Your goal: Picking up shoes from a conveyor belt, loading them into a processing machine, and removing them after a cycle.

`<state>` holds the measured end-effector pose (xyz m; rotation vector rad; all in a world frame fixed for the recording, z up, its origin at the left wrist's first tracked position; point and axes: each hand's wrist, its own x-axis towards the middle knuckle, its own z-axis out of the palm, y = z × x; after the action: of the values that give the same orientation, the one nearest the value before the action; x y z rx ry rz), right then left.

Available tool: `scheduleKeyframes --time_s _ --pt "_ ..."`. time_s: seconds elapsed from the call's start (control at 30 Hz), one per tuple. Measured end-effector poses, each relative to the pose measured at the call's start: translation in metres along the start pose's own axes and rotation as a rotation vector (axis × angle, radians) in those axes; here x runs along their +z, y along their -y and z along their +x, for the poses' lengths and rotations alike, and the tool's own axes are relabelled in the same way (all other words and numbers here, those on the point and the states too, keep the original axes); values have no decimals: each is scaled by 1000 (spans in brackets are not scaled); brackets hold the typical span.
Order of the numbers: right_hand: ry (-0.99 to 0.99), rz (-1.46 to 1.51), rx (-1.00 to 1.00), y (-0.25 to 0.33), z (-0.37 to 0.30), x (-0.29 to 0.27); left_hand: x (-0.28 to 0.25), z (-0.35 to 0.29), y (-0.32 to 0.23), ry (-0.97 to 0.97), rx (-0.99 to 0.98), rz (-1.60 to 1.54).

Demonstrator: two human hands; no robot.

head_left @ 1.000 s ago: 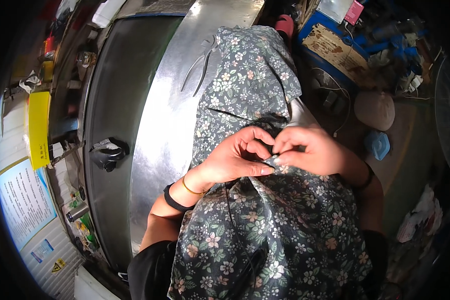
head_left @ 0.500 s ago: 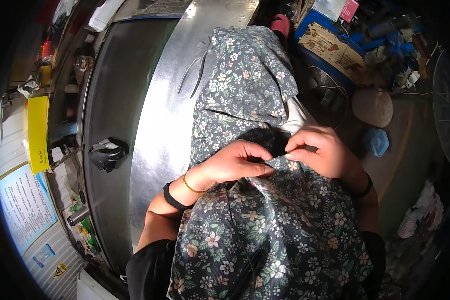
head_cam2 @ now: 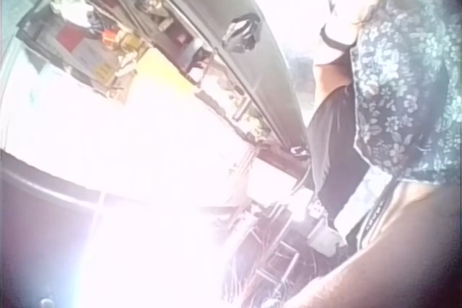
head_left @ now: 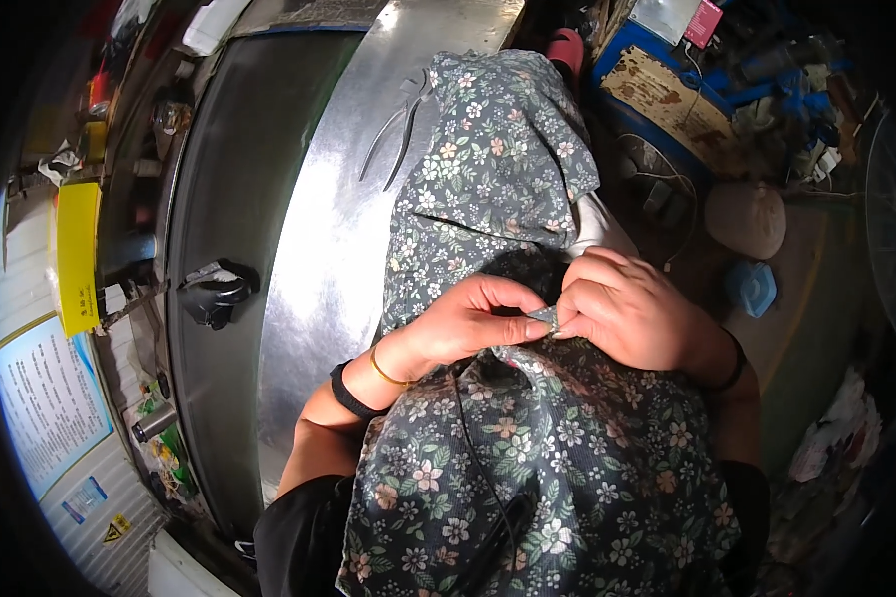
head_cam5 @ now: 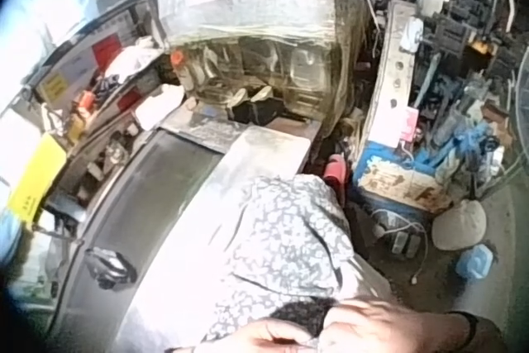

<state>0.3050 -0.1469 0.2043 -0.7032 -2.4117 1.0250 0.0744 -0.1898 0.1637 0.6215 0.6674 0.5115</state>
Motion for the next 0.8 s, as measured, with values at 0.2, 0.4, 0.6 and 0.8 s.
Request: scheduleKeyframes --time_s 0.2,0.4,0.6,0.8 --pt "155 232 38 -7 -15 -19 7 1 2 -145 23 41" --pt "-26 1127 37 -38 -39 -35 7 -4 1 -193 399 597" --pt "-160 536 136 -32 -7 -21 10 -8 -5 -163 1176 1449" --pt "167 736 52 -22 2 11 11 -14 -3 -147 1396 1562"
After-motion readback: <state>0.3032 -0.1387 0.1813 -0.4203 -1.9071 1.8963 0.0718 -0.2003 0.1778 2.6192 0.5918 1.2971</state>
